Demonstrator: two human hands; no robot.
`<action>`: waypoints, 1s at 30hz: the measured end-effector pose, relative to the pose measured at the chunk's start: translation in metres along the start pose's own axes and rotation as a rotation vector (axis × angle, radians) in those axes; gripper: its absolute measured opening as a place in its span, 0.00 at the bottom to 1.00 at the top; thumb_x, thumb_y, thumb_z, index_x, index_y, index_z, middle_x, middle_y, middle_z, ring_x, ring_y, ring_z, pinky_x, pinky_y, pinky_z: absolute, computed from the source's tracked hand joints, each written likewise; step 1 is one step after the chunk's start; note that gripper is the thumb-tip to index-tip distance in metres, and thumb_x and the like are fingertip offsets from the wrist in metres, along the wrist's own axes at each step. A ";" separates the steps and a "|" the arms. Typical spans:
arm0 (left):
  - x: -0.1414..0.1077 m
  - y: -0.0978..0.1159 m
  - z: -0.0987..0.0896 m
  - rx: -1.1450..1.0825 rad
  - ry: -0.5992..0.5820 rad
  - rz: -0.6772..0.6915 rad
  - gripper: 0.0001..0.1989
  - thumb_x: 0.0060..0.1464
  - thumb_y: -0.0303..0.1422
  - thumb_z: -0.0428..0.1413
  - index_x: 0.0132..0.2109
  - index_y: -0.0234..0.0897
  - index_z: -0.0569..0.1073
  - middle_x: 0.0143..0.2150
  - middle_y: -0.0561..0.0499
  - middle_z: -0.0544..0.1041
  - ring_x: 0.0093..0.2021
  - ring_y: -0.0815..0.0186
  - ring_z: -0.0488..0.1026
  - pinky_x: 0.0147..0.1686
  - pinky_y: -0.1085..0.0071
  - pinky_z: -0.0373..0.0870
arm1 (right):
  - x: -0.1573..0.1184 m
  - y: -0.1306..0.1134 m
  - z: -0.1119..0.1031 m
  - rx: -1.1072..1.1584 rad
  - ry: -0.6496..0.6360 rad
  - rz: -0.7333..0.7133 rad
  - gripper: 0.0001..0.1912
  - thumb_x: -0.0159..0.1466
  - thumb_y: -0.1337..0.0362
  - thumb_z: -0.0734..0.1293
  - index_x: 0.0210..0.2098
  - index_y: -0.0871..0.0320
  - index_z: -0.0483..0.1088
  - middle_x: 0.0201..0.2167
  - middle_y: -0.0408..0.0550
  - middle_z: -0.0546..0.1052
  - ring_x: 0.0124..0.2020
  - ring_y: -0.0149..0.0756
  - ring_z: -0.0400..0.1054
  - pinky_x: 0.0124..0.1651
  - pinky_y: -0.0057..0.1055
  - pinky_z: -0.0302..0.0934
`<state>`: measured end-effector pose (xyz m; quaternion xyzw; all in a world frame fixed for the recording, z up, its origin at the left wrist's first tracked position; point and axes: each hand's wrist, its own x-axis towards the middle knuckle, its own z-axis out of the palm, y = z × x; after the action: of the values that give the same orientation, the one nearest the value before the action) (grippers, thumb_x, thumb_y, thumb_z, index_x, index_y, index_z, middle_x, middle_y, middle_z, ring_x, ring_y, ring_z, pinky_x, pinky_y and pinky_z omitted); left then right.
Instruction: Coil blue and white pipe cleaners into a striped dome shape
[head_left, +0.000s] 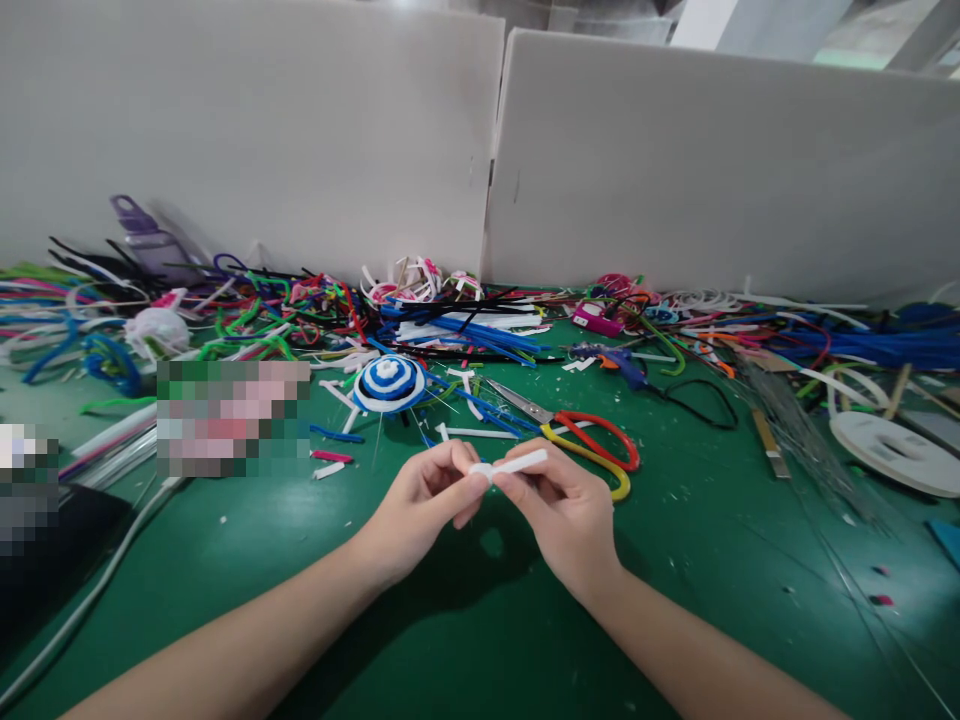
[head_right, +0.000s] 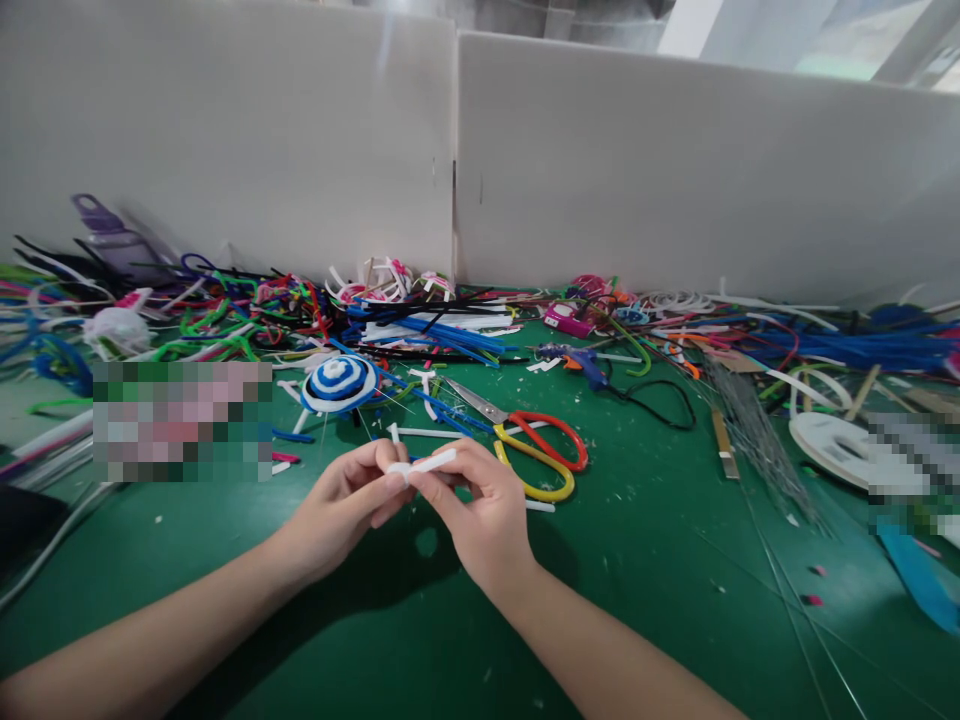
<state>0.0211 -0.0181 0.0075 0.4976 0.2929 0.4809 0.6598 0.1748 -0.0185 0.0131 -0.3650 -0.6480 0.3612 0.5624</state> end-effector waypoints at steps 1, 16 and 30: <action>0.000 0.000 0.000 0.033 0.012 0.004 0.10 0.55 0.33 0.55 0.29 0.35 0.64 0.25 0.59 0.60 0.20 0.78 0.56 0.22 0.76 0.49 | 0.000 0.000 0.000 -0.015 0.001 -0.008 0.03 0.58 0.68 0.68 0.28 0.55 0.73 0.27 0.41 0.72 0.28 0.28 0.66 0.28 0.24 0.61; 0.003 0.001 -0.002 0.284 0.138 -0.060 0.17 0.60 0.41 0.45 0.30 0.35 0.68 0.21 0.55 0.68 0.23 0.70 0.67 0.30 0.71 0.62 | 0.007 0.004 -0.006 0.004 -0.072 0.308 0.09 0.58 0.60 0.67 0.25 0.58 0.73 0.16 0.39 0.67 0.17 0.25 0.57 0.19 0.23 0.53; -0.002 0.004 0.003 0.471 0.133 0.009 0.11 0.54 0.38 0.54 0.29 0.36 0.66 0.22 0.58 0.66 0.22 0.72 0.66 0.25 0.74 0.61 | 0.004 0.003 -0.003 -0.044 -0.078 0.186 0.06 0.58 0.62 0.67 0.29 0.57 0.75 0.21 0.42 0.74 0.22 0.28 0.65 0.23 0.24 0.60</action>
<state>0.0215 -0.0212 0.0117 0.6063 0.4375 0.4338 0.5028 0.1780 -0.0133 0.0130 -0.4215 -0.6406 0.4115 0.4925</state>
